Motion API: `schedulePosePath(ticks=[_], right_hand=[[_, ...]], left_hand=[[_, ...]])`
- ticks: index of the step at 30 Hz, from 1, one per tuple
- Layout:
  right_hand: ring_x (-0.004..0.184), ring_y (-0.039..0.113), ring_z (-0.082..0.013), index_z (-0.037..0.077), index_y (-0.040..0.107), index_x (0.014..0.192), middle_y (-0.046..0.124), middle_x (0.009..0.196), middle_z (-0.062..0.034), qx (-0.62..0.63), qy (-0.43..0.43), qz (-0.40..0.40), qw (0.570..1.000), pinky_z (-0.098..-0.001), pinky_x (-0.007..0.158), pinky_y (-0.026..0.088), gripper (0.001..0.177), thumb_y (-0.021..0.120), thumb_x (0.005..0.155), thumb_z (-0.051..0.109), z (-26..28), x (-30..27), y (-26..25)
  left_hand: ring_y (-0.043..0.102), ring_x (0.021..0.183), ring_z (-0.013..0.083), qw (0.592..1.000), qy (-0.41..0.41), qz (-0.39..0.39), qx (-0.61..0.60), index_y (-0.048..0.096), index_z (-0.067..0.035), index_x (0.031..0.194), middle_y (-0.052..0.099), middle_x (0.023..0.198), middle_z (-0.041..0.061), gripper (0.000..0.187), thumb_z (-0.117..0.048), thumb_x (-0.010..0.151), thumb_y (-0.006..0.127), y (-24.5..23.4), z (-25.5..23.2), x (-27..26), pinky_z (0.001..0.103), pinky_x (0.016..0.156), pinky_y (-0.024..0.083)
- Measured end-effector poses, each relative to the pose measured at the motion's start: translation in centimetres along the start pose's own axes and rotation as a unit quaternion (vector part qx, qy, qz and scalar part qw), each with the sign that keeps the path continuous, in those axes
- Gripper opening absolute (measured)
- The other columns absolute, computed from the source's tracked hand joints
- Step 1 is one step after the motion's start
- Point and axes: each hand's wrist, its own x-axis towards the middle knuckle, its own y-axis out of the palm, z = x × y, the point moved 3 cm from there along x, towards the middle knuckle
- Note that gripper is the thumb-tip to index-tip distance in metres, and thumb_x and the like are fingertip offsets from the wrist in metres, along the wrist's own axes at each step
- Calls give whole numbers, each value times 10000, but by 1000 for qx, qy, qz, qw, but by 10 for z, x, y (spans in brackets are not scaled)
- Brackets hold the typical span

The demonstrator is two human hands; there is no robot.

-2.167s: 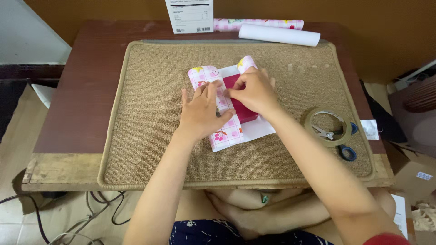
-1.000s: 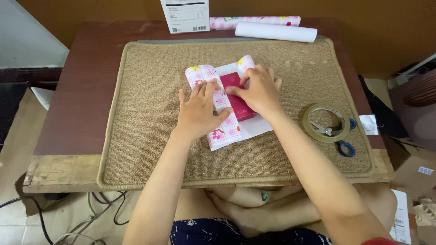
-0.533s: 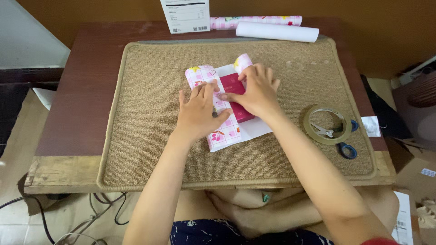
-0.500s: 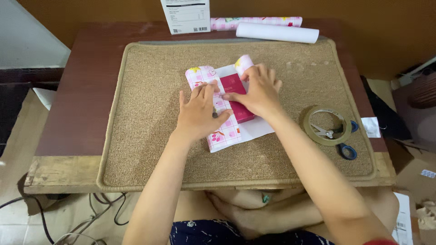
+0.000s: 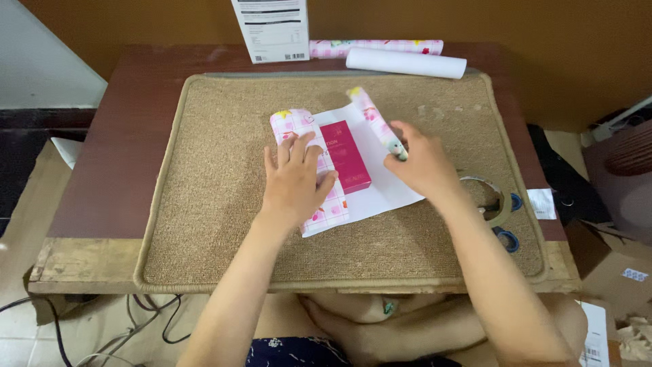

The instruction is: The person wraps a small rectangular box with patterned wrapping paper. They fold the paper around the box, secure it with clear tape, trim excess paper with scissors, and fold the ends to complete the wrapping.

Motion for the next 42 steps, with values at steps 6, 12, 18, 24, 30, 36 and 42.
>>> schedulePosePath(ticks=[6, 12, 18, 24, 30, 36, 42], right_hand=[[824, 729, -373, 40, 647, 1265, 736, 1022, -209, -143, -140, -123, 972, -475, 720, 587, 410, 633, 876, 169, 20, -14, 0], [660, 718, -359, 80, 749, 1095, 717, 721, -178, -14, -100, -89, 991, -480, 665, 577, 266, 626, 912, 228, 39, -11, -10], [622, 712, -354, 60, 746, 939, 699, 662, -173, -46, -139, -71, 987, -489, 639, 571, 230, 627, 930, 257, 83, -6, 6], [647, 691, -395, 37, 730, 881, 692, 689, -196, -48, -160, -75, 983, -516, 636, 553, 227, 638, 924, 240, 95, -1, 13], [662, 698, -382, 78, 755, 931, 702, 726, -177, 38, -169, -60, 983, -499, 631, 550, 198, 626, 908, 227, 90, 3, 0], [684, 694, -376, 123, 774, 869, 713, 725, -170, -16, -146, -25, 989, -513, 627, 531, 192, 630, 904, 245, 93, 0, 19], [675, 709, -347, 143, 785, 919, 727, 734, -142, -67, -156, -31, 985, -492, 636, 556, 195, 626, 900, 255, 100, 0, 41]], left_hand=[[473, 1314, 302, 999, -1, -38, -33, 590, -45, 1307, 555, 1389, 97, 491, -377, 949, 648, -2, -8, -6, 546, 1102, 363], [472, 1333, 309, 998, -8, -24, -61, 578, -50, 1315, 560, 1394, 101, 475, -345, 948, 645, -10, -11, -4, 522, 1121, 381], [382, 1368, 373, 998, -7, 54, 35, 556, -162, 1386, 498, 1435, 100, 510, -265, 890, 623, 1, -23, 3, 728, 1055, 281], [353, 1449, 356, 993, 26, 60, 101, 572, -139, 1393, 473, 1505, 67, 513, -298, 906, 613, 19, -31, 5, 825, 1044, 229], [339, 1440, 383, 994, -1, 100, 43, 612, -277, 1367, 427, 1518, 66, 458, -229, 913, 590, 7, -26, 3, 835, 1032, 229], [141, 1462, 509, 984, -89, 1, -152, 403, -79, 1446, 219, 1601, 222, 744, -280, 792, 693, -9, -5, 5, 634, 1139, 270], [-72, 1517, 495, 968, -156, 53, -189, 109, 31, 1574, 45, 1670, 255, 1003, -281, 827, 699, 21, 14, -2, 534, 1241, 78]])
